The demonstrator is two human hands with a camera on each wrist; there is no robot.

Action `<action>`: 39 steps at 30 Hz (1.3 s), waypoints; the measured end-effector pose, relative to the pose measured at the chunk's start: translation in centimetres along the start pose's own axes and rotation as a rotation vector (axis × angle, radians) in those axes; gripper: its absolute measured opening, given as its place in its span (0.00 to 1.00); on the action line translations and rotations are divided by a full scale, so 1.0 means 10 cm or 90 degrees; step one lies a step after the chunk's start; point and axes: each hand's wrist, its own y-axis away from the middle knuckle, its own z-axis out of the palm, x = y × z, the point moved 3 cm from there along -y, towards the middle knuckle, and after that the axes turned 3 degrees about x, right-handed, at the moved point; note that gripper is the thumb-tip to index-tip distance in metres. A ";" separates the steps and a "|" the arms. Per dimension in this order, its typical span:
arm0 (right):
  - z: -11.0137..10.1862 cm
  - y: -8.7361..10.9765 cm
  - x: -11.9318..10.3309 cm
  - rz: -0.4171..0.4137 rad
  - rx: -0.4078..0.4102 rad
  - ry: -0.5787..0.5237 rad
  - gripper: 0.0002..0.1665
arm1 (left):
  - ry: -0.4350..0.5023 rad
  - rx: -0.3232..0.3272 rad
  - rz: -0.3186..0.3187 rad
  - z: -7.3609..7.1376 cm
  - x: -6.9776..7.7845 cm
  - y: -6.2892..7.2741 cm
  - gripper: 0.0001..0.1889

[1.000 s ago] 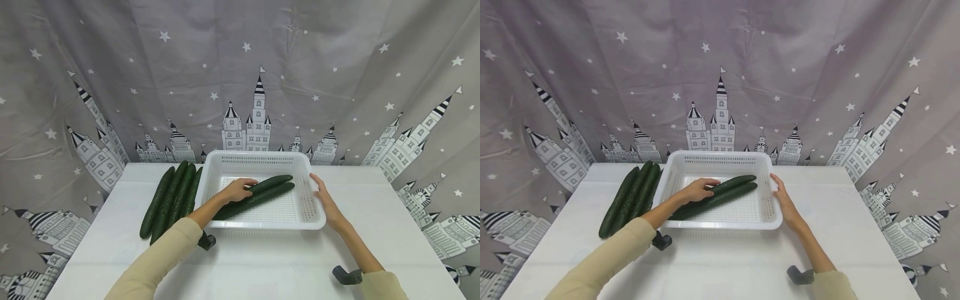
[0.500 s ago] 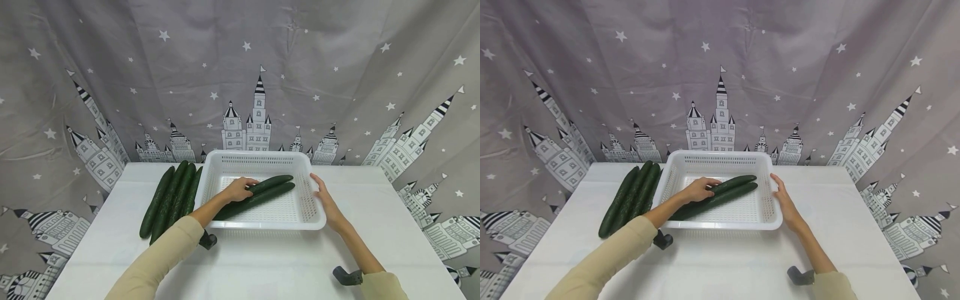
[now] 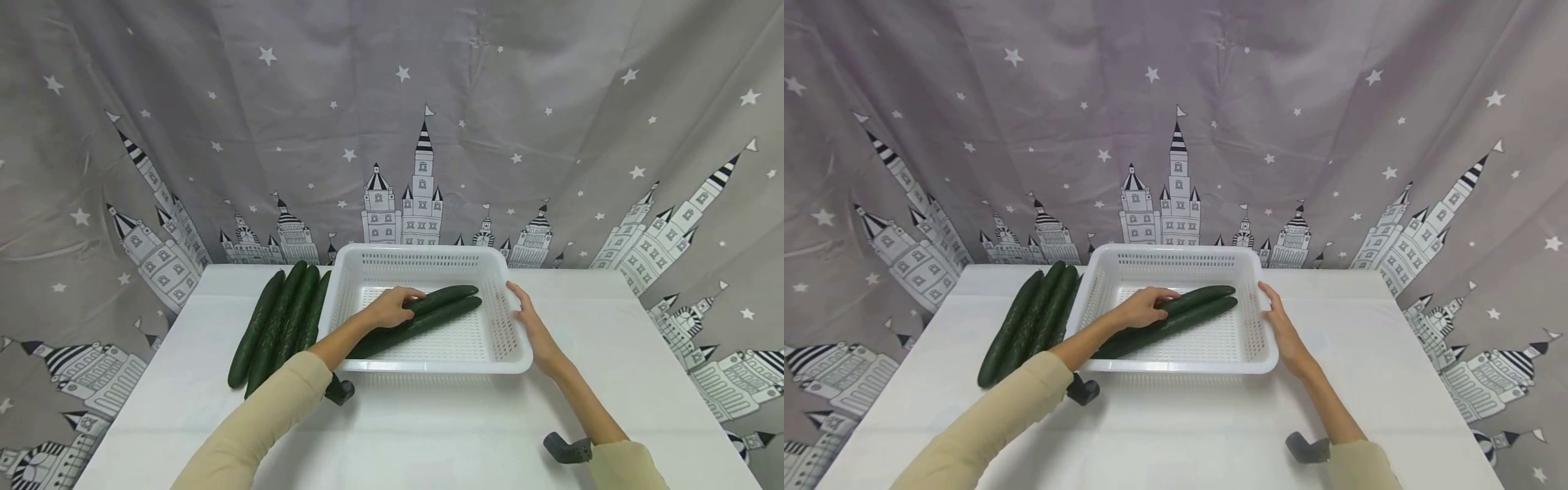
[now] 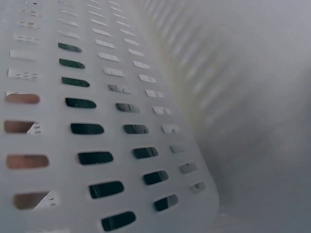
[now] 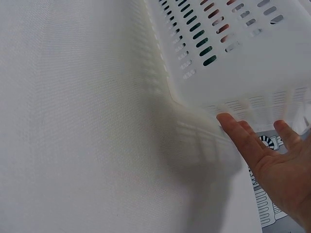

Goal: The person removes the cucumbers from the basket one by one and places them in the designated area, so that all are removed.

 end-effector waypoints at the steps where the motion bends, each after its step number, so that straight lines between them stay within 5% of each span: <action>1: 0.00 0.00 0.00 0.001 0.000 0.000 0.36 | 0.000 0.002 0.005 0.00 0.00 0.00 0.27; 21: -0.02 -0.01 0.00 0.003 -0.002 -0.019 0.36 | 0.017 0.037 0.084 -0.16 0.07 0.05 0.27; 39: 0.01 0.01 -0.02 0.001 -0.002 -0.010 0.36 | 0.093 0.150 0.115 -0.58 0.33 0.41 0.26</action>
